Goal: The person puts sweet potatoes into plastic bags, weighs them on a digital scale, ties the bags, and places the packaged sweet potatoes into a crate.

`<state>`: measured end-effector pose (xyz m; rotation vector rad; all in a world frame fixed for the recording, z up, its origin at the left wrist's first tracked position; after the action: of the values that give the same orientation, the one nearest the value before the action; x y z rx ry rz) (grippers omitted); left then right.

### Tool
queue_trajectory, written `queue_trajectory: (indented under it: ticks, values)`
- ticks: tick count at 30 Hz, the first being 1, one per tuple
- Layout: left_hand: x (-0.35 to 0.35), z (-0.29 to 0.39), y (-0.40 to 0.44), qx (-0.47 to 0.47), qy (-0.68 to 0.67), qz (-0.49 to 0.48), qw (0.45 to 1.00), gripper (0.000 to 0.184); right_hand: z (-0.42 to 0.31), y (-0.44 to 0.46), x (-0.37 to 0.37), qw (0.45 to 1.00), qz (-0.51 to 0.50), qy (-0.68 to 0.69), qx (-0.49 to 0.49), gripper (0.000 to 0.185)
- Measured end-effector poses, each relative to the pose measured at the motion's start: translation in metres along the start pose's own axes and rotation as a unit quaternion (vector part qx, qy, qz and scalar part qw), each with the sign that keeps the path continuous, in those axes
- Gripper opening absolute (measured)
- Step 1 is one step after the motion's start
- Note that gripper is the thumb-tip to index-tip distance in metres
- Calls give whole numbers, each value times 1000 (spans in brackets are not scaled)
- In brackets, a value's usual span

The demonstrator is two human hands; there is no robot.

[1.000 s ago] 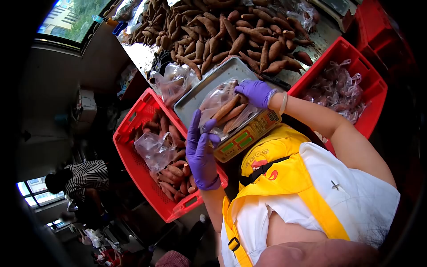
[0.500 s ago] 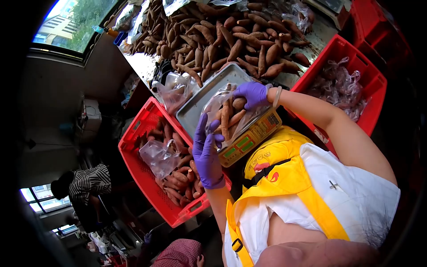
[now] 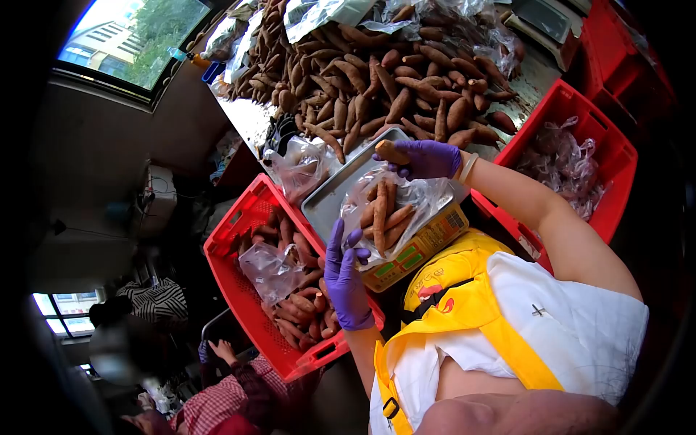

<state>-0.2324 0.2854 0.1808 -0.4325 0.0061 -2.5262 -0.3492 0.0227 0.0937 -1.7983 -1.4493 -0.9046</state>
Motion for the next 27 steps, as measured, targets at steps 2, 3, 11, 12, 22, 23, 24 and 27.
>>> queue_trajectory:
  ticks: [2, 3, 11, 12, 22, 23, 24, 27]
  values:
    - [1, 1, -3, -4, 10, 12, 1000, 52, -17, 12, 10, 1000, 14, -9, -18, 43]
    - [2, 2, -5, -6, 13, 19, 1000, 52, -25, 20, 16, 997, 47, -53, -34, 42]
    - [4, 8, -26, 23, 264, 146, 953, 67, -42, 161, -40, 955, 188, -226, 26, 29]
    - [6, 12, -28, 28, 313, 165, 935, 69, -30, 192, -78, 940, 192, -279, 33, 33]
    - [7, 20, -51, -30, 283, 274, 919, 66, -10, 329, -160, 602, 125, -786, -59, 60]
    - [6, 20, -51, -24, 304, 267, 914, 64, -14, 322, -148, 592, 119, -795, -52, 61]
    - [5, 18, -51, -19, 295, 261, 919, 64, -18, 315, -134, 582, 112, -804, -45, 63]
    - [4, 16, -49, -4, 314, 226, 922, 69, -41, 265, -91, 761, 188, -620, -37, 55]
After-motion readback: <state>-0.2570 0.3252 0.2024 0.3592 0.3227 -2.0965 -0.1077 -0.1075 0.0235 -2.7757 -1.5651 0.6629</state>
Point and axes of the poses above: each hand's wrist, its own y-axis towards the middle knuckle, its own x-axis out of the palm, z = x × y, the point moved 2 cm from there along y, towards the middle knuckle, and after that the axes turned 2 degrees about -z, right-handed, at the moved point
